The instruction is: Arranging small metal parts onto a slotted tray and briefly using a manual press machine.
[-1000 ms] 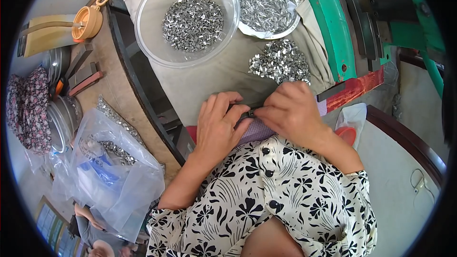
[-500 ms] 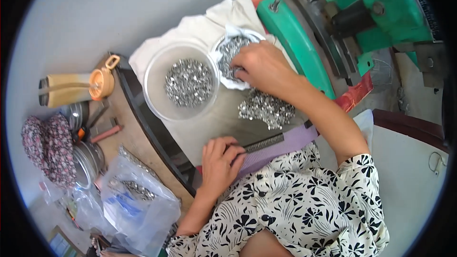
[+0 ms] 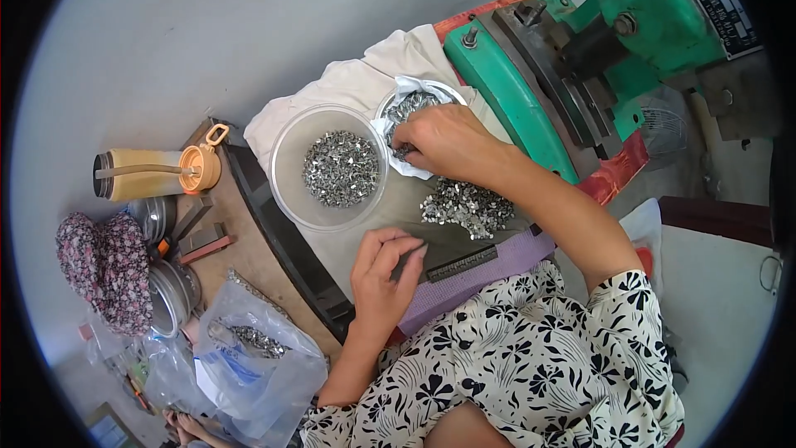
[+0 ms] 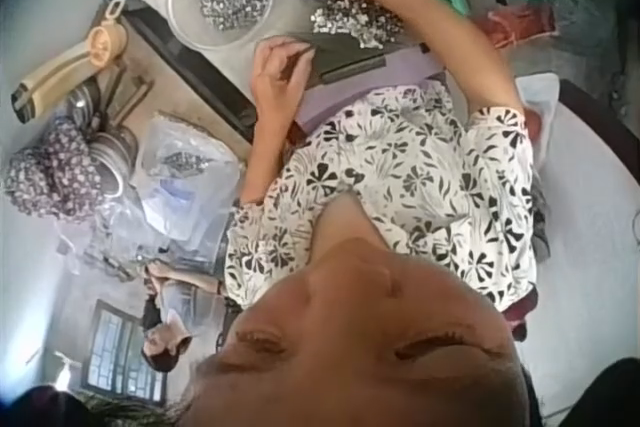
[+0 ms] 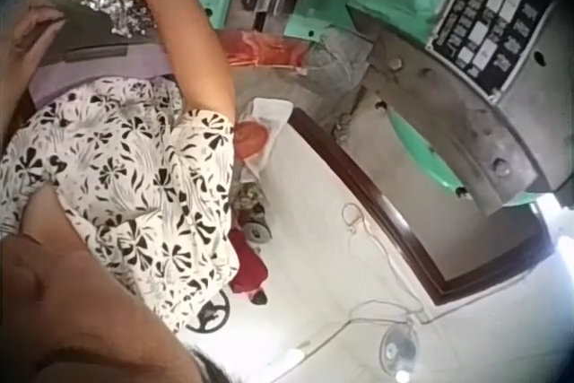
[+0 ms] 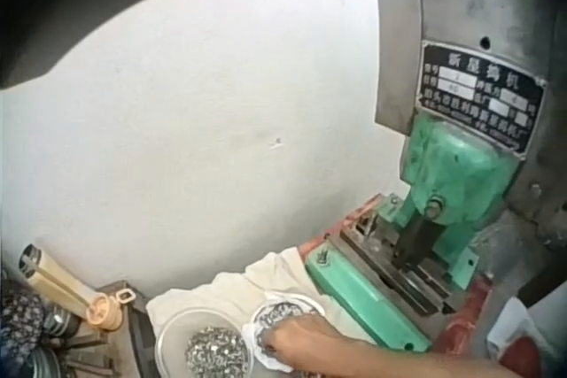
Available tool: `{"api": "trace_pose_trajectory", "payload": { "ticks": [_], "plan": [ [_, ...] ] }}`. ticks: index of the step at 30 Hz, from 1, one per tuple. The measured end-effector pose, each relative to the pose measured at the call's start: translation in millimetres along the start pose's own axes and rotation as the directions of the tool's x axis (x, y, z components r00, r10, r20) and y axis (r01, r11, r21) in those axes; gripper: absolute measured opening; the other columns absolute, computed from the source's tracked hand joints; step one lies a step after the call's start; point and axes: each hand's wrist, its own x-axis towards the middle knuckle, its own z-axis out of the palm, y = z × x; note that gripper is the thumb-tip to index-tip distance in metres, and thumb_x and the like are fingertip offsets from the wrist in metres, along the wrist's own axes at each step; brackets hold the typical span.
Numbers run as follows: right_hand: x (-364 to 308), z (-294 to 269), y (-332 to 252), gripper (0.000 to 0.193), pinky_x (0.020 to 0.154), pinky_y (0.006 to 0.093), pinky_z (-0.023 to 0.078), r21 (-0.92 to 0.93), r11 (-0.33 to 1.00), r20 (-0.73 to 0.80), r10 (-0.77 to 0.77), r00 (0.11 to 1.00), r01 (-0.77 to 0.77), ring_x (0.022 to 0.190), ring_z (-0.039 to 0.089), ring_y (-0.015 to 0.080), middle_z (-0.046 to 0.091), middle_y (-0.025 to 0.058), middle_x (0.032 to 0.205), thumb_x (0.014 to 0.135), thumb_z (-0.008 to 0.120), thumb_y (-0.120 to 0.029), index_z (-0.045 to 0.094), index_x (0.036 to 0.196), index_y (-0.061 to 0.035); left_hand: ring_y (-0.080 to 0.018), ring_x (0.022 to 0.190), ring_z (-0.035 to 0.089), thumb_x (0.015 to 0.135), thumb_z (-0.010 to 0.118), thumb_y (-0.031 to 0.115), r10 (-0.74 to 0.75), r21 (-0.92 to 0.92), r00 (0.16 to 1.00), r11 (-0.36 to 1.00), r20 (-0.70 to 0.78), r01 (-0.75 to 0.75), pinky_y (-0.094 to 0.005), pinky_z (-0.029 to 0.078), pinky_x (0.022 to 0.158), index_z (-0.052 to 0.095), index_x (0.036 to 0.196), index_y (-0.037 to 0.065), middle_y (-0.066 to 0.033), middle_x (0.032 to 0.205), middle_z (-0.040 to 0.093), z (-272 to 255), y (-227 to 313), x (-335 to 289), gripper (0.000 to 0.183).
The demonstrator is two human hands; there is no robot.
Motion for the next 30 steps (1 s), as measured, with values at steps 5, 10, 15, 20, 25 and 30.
{"api": "trace_pose_trajectory", "payload": {
  "ticks": [5,10,15,20,25,30],
  "plan": [
    [1.4,0.1,7.9,0.014,0.073,0.0429,0.054,0.03,1.0,0.072,-0.006,0.997,0.004,0.079,0.069,0.0336,0.071,0.0141,0.082,0.075,0.07,-0.012,0.074,0.086,-0.0043,-0.0251,0.084,0.065,0.078,0.075,-0.005,0.056,0.013,0.997,0.998,-0.059,-0.055,-0.0325,0.052,0.072,0.069,0.094,0.001,-0.0125,0.096,0.064,3.0,7.1,18.3,0.019],
    [-10.3,-8.5,18.8,0.017,0.068,0.033,0.054,0.379,0.922,0.008,0.08,0.997,-0.077,0.072,0.069,0.0195,0.072,0.0114,0.08,0.077,0.074,-0.014,0.075,0.09,-0.0027,-0.0272,0.086,0.067,0.08,0.071,-0.006,0.156,0.097,0.98,0.985,-0.12,-0.145,-0.0353,0.054,0.074,0.066,0.1,0.0,-0.0144,0.097,0.067,-0.9,11.3,41.6,0.021],
    [-22.5,-19.0,20.8,0.015,0.071,0.023,0.053,0.864,0.435,0.086,0.369,0.925,-0.254,0.077,0.067,0.0095,0.073,0.0057,0.084,0.082,0.078,-0.008,0.074,0.093,0.0027,-0.0277,0.081,0.069,0.083,0.071,0.0,0.119,0.197,0.987,0.976,-0.107,-0.096,-0.0378,0.054,0.07,0.063,0.11,0.0,-0.0154,0.099,0.067,11.1,18.8,72.2,0.027],
    [-37.0,-23.5,13.8,0.014,0.062,0.0193,0.047,0.931,0.179,0.212,0.44,0.873,-0.317,0.071,0.061,0.0051,0.071,0.0022,0.085,0.085,0.077,-0.01,0.074,0.096,-0.0013,-0.0217,0.076,0.074,0.085,0.072,0.002,-0.022,-0.082,0.992,0.997,-0.121,0.012,-0.0317,0.057,0.069,0.066,0.11,-0.002,-0.0154,0.089,0.074,36.3,17.8,101.5,0.026],
    [-44.2,-19.4,10.0,0.017,0.057,0.019,0.044,0.962,0.021,0.235,0.444,0.865,-0.273,0.066,0.057,0.0055,0.066,-0.0008,0.077,0.088,0.076,-0.014,0.074,0.097,-0.0004,-0.0117,0.073,0.072,0.085,0.074,0.0,-0.148,-0.274,0.983,0.955,-0.105,0.115,-0.0261,0.056,0.067,0.071,0.104,-0.003,-0.0132,0.089,0.076,39.5,11.8,103.5,0.02],
    [-46.3,-14.2,6.4,0.017,0.061,0.02,0.049,0.972,-0.061,0.227,0.487,0.843,-0.227,0.07,0.059,0.0059,0.067,-0.0001,0.081,0.091,0.073,-0.017,0.074,0.099,-0.002,-0.0131,0.069,0.07,0.085,0.074,0.001,-0.164,-0.219,0.982,0.965,-0.092,0.141,-0.0265,0.054,0.064,0.074,0.097,-0.003,-0.0136,0.087,0.075,36.6,9.6,105.3,0.012]
  ]
}}
